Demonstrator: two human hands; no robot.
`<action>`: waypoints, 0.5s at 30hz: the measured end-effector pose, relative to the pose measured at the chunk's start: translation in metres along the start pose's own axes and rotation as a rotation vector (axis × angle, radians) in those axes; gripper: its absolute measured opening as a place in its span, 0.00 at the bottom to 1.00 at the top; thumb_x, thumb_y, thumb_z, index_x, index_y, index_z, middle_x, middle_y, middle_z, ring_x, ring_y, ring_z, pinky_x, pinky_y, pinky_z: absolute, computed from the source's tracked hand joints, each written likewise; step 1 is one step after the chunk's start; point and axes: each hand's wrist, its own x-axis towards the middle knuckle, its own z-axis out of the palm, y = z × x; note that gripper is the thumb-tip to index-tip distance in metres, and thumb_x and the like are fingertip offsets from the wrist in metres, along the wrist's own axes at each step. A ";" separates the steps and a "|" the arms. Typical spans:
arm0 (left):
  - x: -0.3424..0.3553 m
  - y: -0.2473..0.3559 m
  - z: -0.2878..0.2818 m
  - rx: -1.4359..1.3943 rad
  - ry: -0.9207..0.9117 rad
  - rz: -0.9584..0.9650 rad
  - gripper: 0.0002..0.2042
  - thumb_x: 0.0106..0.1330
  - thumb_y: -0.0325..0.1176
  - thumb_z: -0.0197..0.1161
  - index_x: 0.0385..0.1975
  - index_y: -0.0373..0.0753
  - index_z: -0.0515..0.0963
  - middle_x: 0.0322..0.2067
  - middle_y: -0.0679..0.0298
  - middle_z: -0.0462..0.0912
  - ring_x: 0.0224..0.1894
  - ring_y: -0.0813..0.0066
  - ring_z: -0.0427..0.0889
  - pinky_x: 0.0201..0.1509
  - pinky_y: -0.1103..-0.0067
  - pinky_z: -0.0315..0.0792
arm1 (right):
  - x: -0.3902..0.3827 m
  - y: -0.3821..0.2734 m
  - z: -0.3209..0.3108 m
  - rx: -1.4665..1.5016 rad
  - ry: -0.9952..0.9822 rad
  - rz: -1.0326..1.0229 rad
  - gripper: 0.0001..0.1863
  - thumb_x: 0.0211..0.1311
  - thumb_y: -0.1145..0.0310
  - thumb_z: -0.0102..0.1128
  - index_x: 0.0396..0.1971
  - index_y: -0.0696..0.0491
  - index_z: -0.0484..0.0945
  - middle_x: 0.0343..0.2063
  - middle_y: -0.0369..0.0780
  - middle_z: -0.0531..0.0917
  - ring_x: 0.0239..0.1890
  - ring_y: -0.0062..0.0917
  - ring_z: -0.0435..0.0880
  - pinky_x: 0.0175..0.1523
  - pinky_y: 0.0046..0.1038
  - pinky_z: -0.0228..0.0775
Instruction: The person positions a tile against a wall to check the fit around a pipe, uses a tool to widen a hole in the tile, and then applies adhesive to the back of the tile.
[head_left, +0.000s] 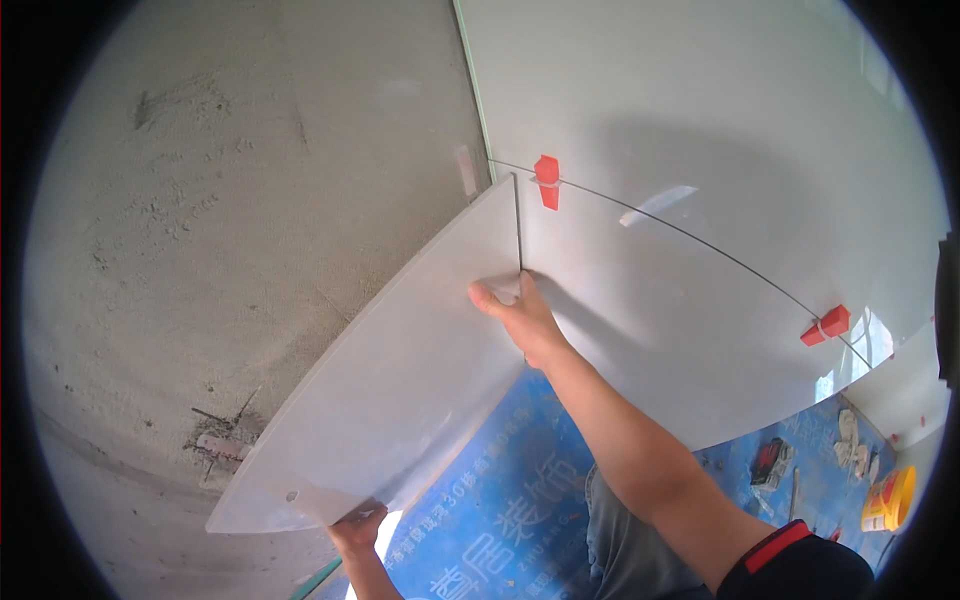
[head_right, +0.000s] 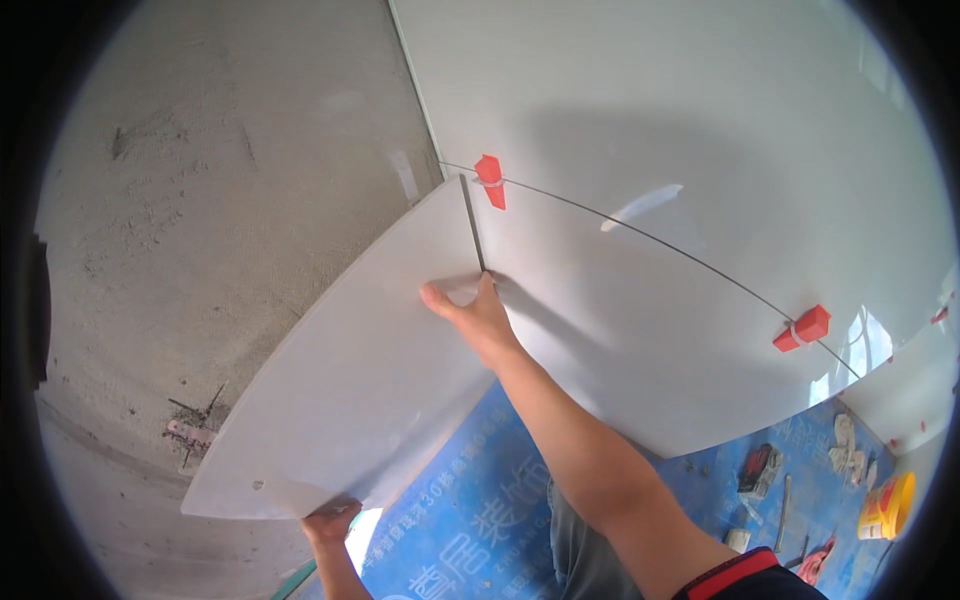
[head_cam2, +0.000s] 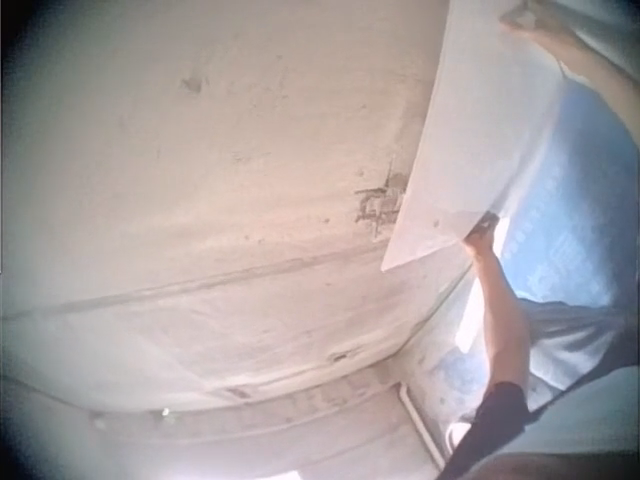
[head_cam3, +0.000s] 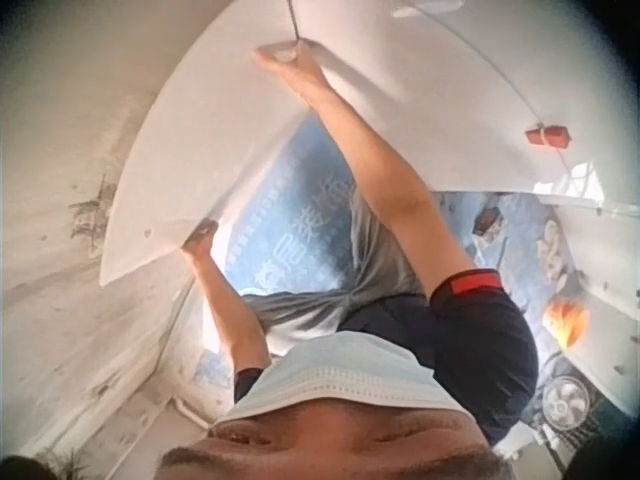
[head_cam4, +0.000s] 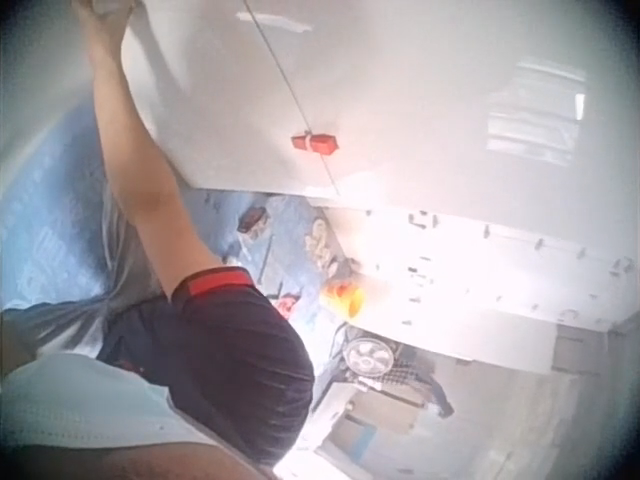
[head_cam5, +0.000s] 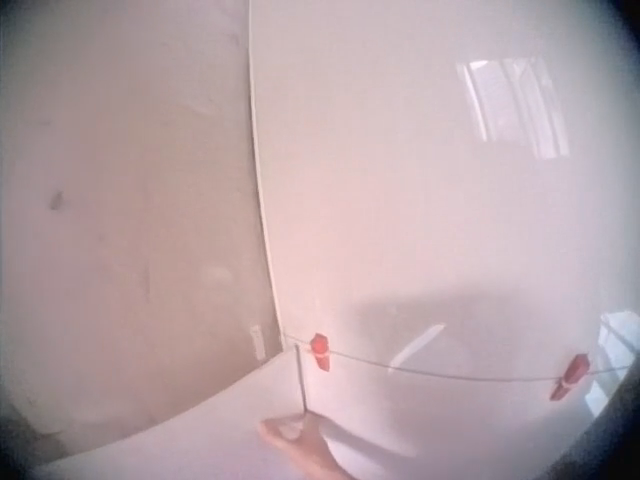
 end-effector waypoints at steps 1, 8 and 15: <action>-0.002 -0.001 0.006 0.274 -0.046 0.116 0.34 0.42 0.21 0.72 0.53 0.35 0.64 0.43 0.51 0.78 0.42 0.55 0.79 0.44 0.59 0.76 | -0.001 -0.002 -0.001 0.009 -0.008 -0.009 0.60 0.46 0.42 0.74 0.67 0.64 0.49 0.65 0.51 0.61 0.68 0.39 0.60 0.67 0.38 0.57; 0.007 -0.010 -0.019 0.186 -0.042 0.004 0.26 0.46 0.36 0.71 0.48 0.42 0.72 0.42 0.61 0.81 0.49 0.61 0.77 0.57 0.64 0.72 | -0.050 -0.033 0.061 -0.369 0.318 -0.810 0.48 0.48 0.47 0.74 0.61 0.61 0.60 0.61 0.54 0.59 0.64 0.46 0.61 0.65 0.41 0.60; 0.027 -0.013 0.006 -0.503 0.194 -0.173 0.18 0.62 0.52 0.52 0.46 0.50 0.72 0.37 0.63 0.75 0.35 0.62 0.69 0.31 0.62 0.62 | -0.046 -0.070 0.087 -0.532 0.296 -1.371 0.31 0.45 0.49 0.75 0.44 0.53 0.75 0.48 0.41 0.72 0.51 0.37 0.70 0.62 0.43 0.53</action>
